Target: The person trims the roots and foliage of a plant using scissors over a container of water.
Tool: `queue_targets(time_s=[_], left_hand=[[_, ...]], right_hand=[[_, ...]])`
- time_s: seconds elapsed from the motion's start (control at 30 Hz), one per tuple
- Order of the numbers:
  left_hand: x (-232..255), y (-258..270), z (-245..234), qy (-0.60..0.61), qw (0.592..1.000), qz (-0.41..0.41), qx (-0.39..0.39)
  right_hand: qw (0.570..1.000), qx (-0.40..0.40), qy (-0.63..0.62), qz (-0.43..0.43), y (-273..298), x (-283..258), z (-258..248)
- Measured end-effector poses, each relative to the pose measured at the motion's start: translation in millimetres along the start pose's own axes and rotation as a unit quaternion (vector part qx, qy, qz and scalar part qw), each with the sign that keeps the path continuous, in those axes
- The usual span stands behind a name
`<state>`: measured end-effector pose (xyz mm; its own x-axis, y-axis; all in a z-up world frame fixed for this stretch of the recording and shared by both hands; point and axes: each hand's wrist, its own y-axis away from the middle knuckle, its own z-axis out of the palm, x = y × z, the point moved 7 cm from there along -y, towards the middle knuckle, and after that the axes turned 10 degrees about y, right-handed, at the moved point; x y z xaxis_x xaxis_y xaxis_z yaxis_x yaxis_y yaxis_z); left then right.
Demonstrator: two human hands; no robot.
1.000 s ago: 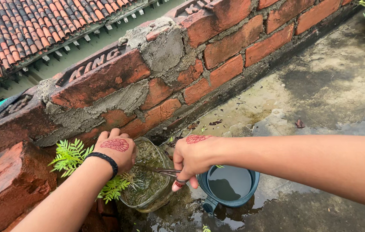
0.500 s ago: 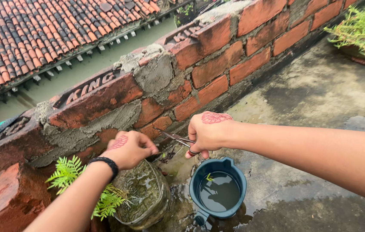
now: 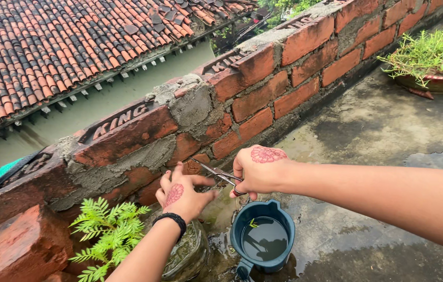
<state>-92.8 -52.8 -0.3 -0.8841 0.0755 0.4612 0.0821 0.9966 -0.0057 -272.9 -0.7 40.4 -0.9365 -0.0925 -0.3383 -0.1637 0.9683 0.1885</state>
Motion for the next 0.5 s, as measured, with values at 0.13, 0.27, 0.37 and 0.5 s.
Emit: queue_targets(time_s=[0.13,0.27,0.37,0.5], left_hand=[[-11.4,-4.6,-18.4,-0.029,0.999,0.022,0.038],[-18.7,-13.8,-62.9,-0.088,0.993,0.063,0.056],[-33.4,-19.5,-97.9,-0.028,0.999,0.021,-0.011],[-36.2,-16.3,-119.6,0.05,0.998,0.005,-0.049]], right_hand=[[1.0,0.003,0.007,-0.018,1.4,-9.0,9.4],[0.997,-0.046,-0.053,-0.021,-4.7,-24.8,34.2],[0.994,-0.077,-0.079,-0.01,-7.9,-45.3,51.6],[0.948,-0.072,-0.308,-0.042,-16.6,-95.0,60.8]])
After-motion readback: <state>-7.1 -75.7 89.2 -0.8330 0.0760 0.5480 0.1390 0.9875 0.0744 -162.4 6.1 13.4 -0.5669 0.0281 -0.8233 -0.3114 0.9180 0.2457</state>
